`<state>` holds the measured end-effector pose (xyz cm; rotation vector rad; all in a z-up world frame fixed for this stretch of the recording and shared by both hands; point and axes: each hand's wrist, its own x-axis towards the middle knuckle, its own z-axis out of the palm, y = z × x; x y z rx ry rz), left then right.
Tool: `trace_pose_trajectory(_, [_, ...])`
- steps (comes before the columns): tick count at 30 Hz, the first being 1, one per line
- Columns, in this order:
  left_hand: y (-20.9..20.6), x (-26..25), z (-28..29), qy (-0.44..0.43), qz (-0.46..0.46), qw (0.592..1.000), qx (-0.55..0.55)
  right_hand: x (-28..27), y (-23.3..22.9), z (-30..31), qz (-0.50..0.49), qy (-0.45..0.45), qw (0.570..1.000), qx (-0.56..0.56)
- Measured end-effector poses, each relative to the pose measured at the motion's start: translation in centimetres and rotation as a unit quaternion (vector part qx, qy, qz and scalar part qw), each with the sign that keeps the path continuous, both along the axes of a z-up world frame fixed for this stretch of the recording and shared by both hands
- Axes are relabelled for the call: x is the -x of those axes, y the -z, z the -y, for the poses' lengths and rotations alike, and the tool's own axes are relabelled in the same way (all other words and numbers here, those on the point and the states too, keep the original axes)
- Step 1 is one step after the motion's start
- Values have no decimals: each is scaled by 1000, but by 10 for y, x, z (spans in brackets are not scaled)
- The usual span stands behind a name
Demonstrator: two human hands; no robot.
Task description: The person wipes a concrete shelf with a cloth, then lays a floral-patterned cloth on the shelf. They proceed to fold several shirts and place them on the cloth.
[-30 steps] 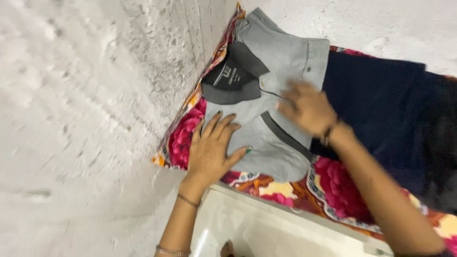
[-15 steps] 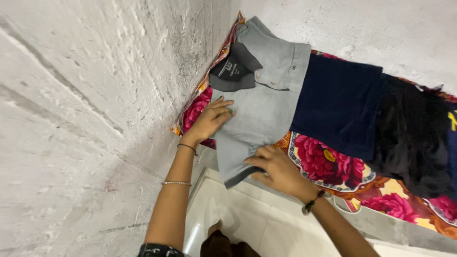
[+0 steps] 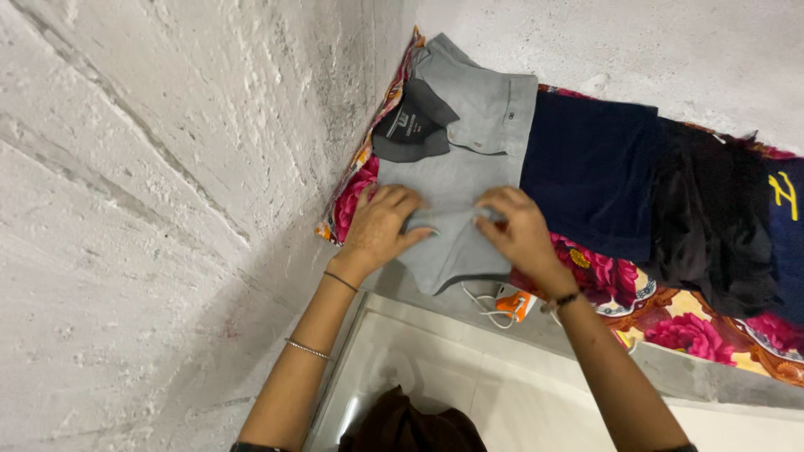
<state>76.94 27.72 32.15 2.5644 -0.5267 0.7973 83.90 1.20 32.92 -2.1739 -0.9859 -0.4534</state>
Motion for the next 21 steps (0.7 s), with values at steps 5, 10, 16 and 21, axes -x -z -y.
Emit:
trace_pose_trajectory(5, [-49, -30, 13, -22, -130, 989, -61, -38, -27, -9, -75, 21, 995, -61])
trace_pose_trajectory(10, [-74, -72, -3, -26, -164, 979, -117, -51, -51, -14, -158, 74, 985, -11])
trace_pose_trajectory(16, [-71, -127, -32, 155, -235, 954, -104, -75, -43, -11, -228, 13, 973, 44])
trace_pose_trajectory(21, [-74, -164, -43, 167, -307, 931, -104, -97, -41, -15, -284, -64, 956, -27])
